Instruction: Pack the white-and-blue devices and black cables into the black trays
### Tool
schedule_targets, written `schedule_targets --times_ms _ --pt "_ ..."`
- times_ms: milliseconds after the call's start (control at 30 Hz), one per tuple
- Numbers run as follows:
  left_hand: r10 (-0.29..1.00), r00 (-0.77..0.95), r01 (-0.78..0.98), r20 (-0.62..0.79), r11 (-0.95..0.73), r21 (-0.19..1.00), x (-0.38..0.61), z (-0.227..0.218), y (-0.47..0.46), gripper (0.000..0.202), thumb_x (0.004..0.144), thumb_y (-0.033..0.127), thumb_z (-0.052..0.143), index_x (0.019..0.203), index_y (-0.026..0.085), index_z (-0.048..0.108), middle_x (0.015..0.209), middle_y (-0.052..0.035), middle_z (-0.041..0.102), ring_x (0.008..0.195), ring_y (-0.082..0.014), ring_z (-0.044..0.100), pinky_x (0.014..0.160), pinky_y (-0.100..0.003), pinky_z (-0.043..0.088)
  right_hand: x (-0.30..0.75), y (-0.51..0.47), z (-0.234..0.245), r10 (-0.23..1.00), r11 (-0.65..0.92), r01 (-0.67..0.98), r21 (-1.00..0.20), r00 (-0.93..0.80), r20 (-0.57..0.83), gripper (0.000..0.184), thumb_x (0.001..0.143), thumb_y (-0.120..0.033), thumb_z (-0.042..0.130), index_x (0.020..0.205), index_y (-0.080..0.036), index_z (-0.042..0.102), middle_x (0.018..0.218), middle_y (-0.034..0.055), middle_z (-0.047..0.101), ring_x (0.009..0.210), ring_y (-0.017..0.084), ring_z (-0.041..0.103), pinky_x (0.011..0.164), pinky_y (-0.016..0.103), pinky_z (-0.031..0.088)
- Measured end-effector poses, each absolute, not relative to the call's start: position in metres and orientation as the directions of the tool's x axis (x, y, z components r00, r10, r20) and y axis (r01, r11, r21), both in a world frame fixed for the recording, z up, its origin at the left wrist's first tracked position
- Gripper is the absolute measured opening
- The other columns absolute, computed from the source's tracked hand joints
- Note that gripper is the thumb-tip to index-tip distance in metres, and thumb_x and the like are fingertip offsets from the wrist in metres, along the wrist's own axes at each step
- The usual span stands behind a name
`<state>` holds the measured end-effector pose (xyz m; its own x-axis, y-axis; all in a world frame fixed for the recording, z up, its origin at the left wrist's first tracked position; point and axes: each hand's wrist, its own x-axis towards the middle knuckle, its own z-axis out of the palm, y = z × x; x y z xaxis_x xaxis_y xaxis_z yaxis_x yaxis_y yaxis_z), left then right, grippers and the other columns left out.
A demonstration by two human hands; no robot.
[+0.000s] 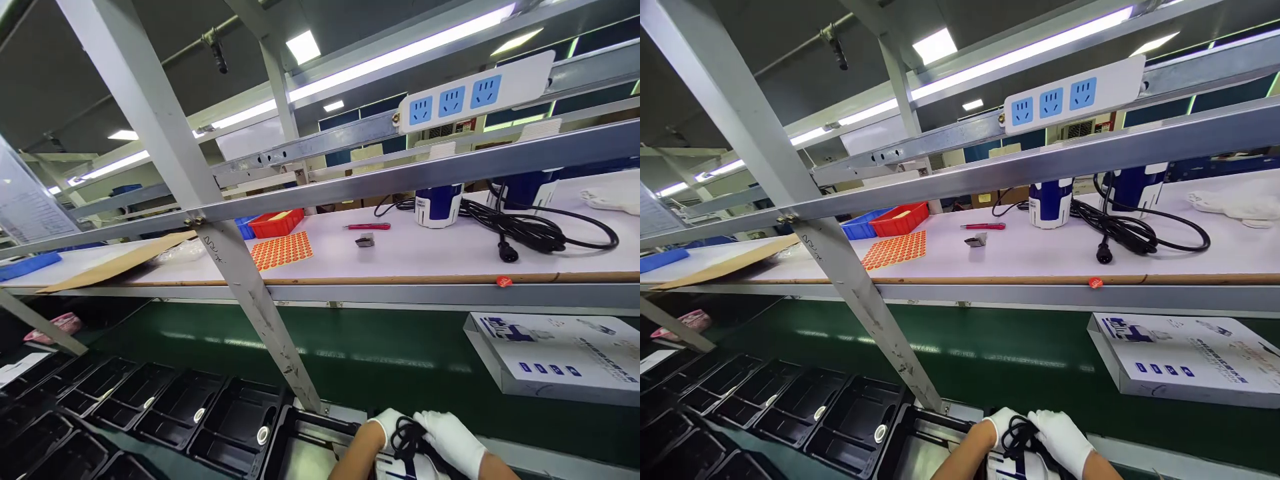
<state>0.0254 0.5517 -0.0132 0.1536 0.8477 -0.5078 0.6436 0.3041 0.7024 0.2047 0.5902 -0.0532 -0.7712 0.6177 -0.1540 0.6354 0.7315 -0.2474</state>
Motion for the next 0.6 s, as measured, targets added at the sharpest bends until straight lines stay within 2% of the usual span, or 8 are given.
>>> schedule_targets --times_ms 67,167,233,333,400,467,533,600 --pt "0.857 0.142 0.758 -0.494 0.227 0.611 0.014 -0.008 0.543 0.024 0.068 0.001 0.077 0.085 0.015 0.069 0.08 -0.0028 0.072 0.105 -0.0293 0.071 0.103 -0.043 0.053 0.198 0.588 -0.064 0.633 0.733 0.651 -0.196 -0.759 -0.156 0.041 0.082 -0.001 0.048 0.106 -0.021 0.075 0.099 0.0108 0.08 0.096 0.033 0.077 0.084 0.04 0.058" --pt "0.937 -0.002 0.853 -0.35 0.184 0.488 0.007 -0.003 0.521 0.039 0.09 0.002 0.045 0.116 0.018 0.068 0.123 -0.0123 0.073 0.134 -0.0318 0.058 0.12 -0.052 0.04 0.187 0.585 -0.079 0.67 0.714 0.687 -0.131 -0.726 -0.154 0.044 0.081 0.003 0.049 0.108 -0.019 0.076 0.097 0.0131 0.08 0.092 0.034 0.078 0.08 0.039 0.06" --pt "0.97 0.049 0.949 -0.238 0.029 0.313 0.01 -0.007 0.506 0.044 0.099 0.011 0.029 0.126 0.02 0.063 0.129 -0.0142 0.07 0.129 -0.0318 0.061 0.113 -0.053 0.046 0.181 0.583 -0.089 0.699 0.696 0.712 -0.094 -0.701 -0.14 0.046 0.081 0.006 0.046 0.106 -0.017 0.077 0.095 0.0154 0.08 0.088 0.034 0.079 0.077 0.038 0.06" --pt "0.912 0.292 0.956 -0.289 -0.283 0.072 0.018 -0.026 0.494 0.037 0.102 0.027 0.04 0.133 0.017 0.058 0.119 -0.0144 0.072 0.109 -0.032 0.07 0.087 -0.043 0.059 0.179 0.579 -0.099 0.707 0.696 0.714 -0.074 -0.7 -0.103 0.044 0.083 0.006 0.044 0.1 -0.017 0.078 0.092 0.0147 0.08 0.084 0.032 0.079 0.077 0.038 0.061" --pt "0.874 0.333 0.941 -0.353 -0.335 0.059 0.019 -0.039 0.499 0.043 0.099 0.024 0.048 0.141 0.018 0.053 0.117 -0.0127 0.074 0.104 -0.0311 0.073 0.077 -0.039 0.06 0.184 0.574 -0.106 0.697 0.709 0.701 -0.073 -0.713 -0.078 0.041 0.084 0.002 0.046 0.099 -0.017 0.079 0.092 0.015 0.08 0.086 0.033 0.078 0.08 0.042 0.062" --pt "0.86 0.338 0.938 -0.383 -0.341 0.063 0.017 -0.05 0.513 0.045 0.096 0.02 0.052 0.141 0.019 0.056 0.116 -0.0117 0.076 0.101 -0.03 0.075 0.073 -0.036 0.059 0.192 0.567 -0.113 0.677 0.731 0.679 -0.073 -0.734 -0.054 0.04 0.08 -0.003 0.055 0.11 -0.017 0.078 0.108 0.0183 0.079 0.1 0.037 0.076 0.092 0.049 0.061" --pt "0.838 0.358 0.929 -0.412 -0.363 0.067 0.017 -0.058 0.532 0.039 0.094 0.019 0.056 0.132 0.019 0.065 0.115 -0.0121 0.078 0.1 -0.0292 0.076 0.072 -0.035 0.059 0.201 0.561 -0.121 0.651 0.754 0.652 -0.078 -0.758 -0.033 0.054 0.069 -0.009 0.068 0.123 -0.018 0.076 0.128 0.0205 0.073 0.118 0.042 0.07 0.106 0.053 0.056" --pt "0.818 0.386 0.918 -0.427 -0.387 0.088 0.021 -0.062 0.55 0.033 0.091 0.017 0.06 0.122 0.02 0.071 0.113 -0.0113 0.08 0.096 -0.0283 0.077 0.07 -0.034 0.059 0.207 0.558 -0.13 0.646 0.76 0.644 -0.085 -0.764 -0.015 0.063 0.061 -0.009 0.072 0.123 -0.019 0.076 0.132 0.0212 0.071 0.123 0.045 0.066 0.109 0.054 0.055"
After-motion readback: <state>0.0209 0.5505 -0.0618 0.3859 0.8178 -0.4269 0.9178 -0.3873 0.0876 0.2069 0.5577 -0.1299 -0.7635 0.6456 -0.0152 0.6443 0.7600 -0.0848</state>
